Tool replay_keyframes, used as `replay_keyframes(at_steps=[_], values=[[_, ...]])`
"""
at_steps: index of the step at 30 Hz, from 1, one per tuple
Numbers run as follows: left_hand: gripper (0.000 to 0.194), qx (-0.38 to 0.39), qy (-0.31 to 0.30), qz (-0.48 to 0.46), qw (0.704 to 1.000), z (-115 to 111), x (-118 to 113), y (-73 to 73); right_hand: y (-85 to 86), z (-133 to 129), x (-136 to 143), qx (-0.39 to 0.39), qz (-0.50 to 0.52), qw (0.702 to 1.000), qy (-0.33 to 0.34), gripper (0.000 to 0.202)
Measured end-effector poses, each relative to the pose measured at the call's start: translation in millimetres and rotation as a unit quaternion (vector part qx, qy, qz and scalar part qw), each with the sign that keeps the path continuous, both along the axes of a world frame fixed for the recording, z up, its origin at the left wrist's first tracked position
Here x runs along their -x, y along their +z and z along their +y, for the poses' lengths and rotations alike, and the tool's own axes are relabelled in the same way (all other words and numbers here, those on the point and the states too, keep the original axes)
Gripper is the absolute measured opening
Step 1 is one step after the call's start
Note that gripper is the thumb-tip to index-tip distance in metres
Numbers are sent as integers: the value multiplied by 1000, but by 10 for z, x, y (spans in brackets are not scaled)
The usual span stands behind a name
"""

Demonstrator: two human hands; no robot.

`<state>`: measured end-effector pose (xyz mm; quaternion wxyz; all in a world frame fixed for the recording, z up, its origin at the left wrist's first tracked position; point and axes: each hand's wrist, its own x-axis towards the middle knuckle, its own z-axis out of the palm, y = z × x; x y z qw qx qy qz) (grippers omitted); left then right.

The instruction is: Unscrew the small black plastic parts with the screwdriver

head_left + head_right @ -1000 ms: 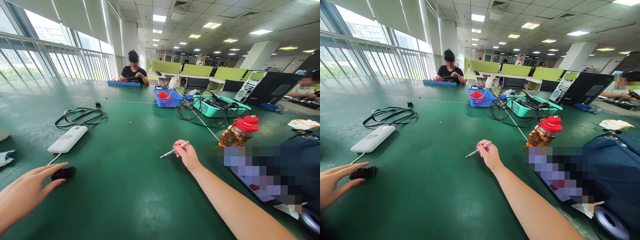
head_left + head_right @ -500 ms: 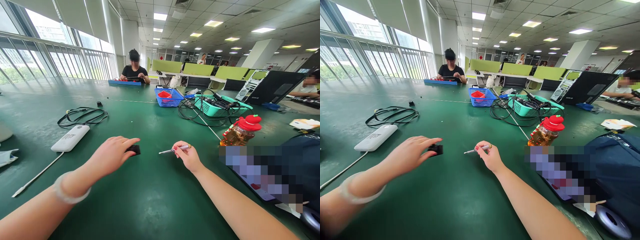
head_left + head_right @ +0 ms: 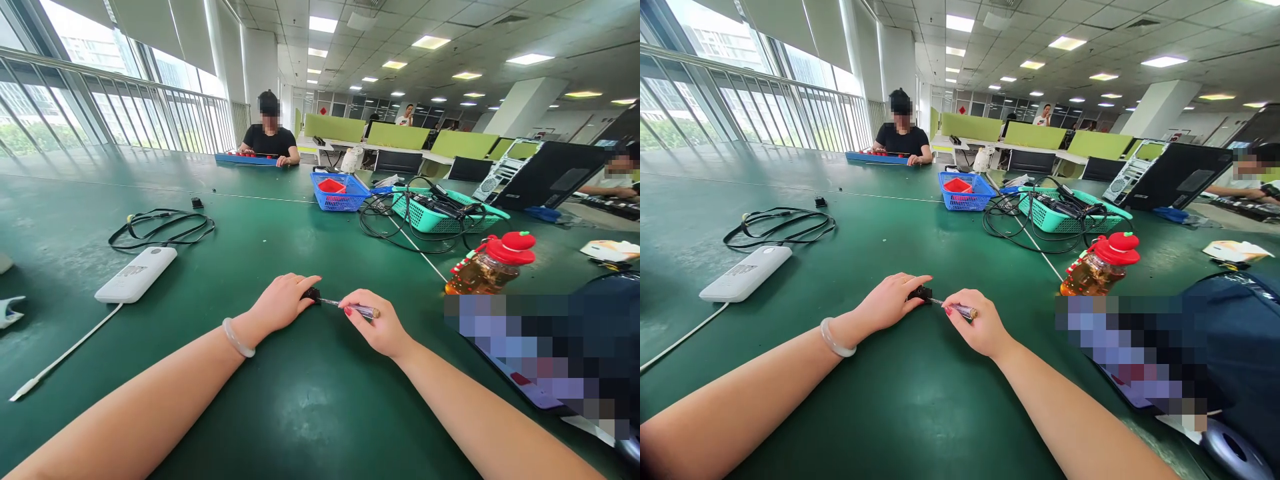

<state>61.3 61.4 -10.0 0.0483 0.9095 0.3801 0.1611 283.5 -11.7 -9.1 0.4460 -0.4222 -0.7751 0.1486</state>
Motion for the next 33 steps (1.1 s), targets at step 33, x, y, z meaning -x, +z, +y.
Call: replay_keyframes(at_steps=[33], values=[[39, 94, 12, -73, 993, 114, 52, -76, 63, -131, 128, -104, -240, 963, 67, 11]])
